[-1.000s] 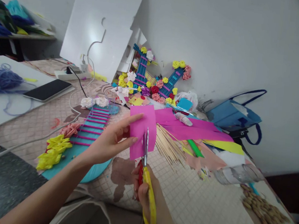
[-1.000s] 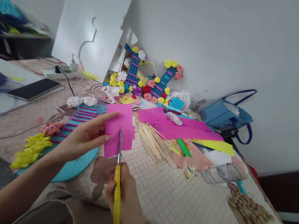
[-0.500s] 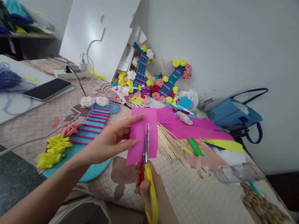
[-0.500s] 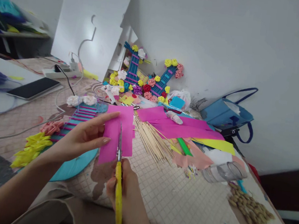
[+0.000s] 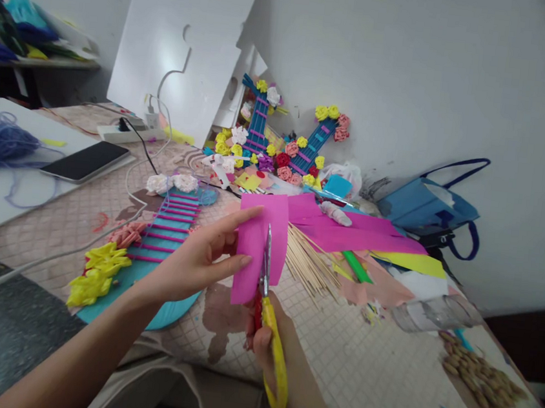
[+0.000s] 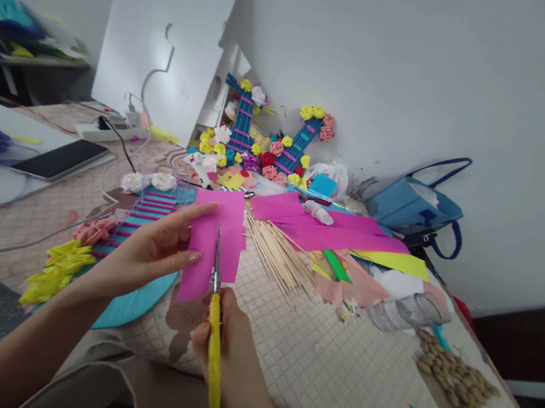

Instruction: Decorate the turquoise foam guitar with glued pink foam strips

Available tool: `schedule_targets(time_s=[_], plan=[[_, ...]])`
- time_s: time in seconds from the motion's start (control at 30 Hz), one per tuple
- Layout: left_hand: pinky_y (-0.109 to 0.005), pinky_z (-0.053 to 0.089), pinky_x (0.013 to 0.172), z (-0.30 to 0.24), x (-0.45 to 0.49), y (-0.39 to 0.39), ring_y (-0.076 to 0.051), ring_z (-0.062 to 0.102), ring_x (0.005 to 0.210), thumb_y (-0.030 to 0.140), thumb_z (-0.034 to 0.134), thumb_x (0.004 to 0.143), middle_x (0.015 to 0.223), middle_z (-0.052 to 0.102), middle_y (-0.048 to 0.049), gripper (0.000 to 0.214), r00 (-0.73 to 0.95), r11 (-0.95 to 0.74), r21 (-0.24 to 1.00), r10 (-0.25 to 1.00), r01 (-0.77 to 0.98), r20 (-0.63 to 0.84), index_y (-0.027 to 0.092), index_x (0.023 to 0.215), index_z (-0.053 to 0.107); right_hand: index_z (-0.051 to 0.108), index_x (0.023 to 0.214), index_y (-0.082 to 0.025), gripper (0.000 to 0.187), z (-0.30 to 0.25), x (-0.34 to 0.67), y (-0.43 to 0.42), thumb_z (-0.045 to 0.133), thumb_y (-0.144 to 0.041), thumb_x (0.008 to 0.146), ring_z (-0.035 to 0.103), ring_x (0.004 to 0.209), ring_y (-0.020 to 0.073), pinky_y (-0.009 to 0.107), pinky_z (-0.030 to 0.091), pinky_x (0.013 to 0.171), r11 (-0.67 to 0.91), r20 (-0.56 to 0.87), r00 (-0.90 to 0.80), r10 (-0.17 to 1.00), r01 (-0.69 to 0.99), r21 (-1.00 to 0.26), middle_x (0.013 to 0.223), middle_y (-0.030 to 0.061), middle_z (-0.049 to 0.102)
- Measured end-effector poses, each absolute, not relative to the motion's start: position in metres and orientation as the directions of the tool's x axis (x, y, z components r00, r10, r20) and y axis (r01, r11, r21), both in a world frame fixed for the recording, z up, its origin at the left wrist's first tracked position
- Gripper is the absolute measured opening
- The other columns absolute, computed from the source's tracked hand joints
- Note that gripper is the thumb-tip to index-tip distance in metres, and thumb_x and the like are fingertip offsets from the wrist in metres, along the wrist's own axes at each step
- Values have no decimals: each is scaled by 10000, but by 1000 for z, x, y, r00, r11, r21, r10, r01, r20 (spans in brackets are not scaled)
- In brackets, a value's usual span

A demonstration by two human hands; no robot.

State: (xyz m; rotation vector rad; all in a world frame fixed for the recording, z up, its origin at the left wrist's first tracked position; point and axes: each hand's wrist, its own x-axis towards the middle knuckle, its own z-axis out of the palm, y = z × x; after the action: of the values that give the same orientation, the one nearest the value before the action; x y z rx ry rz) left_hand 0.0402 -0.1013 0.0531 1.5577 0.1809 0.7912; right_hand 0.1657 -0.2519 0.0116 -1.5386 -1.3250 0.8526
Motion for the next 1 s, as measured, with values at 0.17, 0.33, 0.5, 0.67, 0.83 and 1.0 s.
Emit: schedule_targets(time_s=[0.17, 0.33, 0.5, 0.67, 0.83, 1.0], plan=[[-230, 491, 737, 52, 40, -101, -138, 554, 847, 180, 587, 870, 1163, 589, -64, 576, 752, -179, 923, 537, -341, 382, 271, 1407, 401, 476, 903, -205, 403, 11, 166, -250, 354, -589, 909, 404, 549, 102, 215, 366, 482, 22, 99, 193, 976, 363, -931, 677, -24, 453], [-224, 482, 753, 52, 40, -102, -122, 532, 828, 183, 593, 869, 1177, 577, -65, 591, 758, -185, 930, 539, -318, 367, 272, 1415, 386, 506, 957, -219, 414, 10, 164, -249, 389, -609, 888, 415, 528, 106, 212, 369, 455, -5, 80, 241, 967, 332, -943, 682, -17, 465], [-236, 486, 724, 52, 40, -103, -132, 540, 810, 194, 593, 868, 1121, 592, -64, 593, 753, -168, 930, 549, -326, 363, 267, 1417, 383, 531, 941, -226, 482, 11, 162, -248, 368, -673, 860, 397, 514, 107, 207, 375, 446, -24, 61, 260, 964, 312, -950, 641, -26, 434], [-229, 483, 709, 53, 41, -104, -131, 533, 798, 188, 588, 870, 1031, 599, -51, 594, 758, -159, 930, 542, -331, 362, 269, 1419, 379, 533, 924, -218, 585, -13, 160, -248, 341, -758, 809, 398, 509, 106, 206, 361, 434, -61, 17, 308, 951, 242, -968, 641, -17, 441], [-221, 479, 719, 52, 41, -102, -127, 522, 814, 183, 588, 870, 1106, 586, -62, 602, 765, -153, 931, 534, -331, 360, 274, 1424, 369, 503, 861, -209, 631, -29, 159, -245, 396, -818, 732, 331, 458, 76, 196, 322, 406, -34, 1, 325, 946, 102, -994, 602, -44, 406], [-207, 476, 723, 51, 42, -102, -117, 521, 817, 179, 586, 873, 1132, 585, -62, 606, 770, -147, 933, 530, -329, 355, 274, 1427, 361, 485, 841, -213, 616, -24, 156, -244, 424, -814, 723, 336, 423, 65, 190, 336, 394, -61, -37, 330, 943, 63, -996, 570, -64, 380]])
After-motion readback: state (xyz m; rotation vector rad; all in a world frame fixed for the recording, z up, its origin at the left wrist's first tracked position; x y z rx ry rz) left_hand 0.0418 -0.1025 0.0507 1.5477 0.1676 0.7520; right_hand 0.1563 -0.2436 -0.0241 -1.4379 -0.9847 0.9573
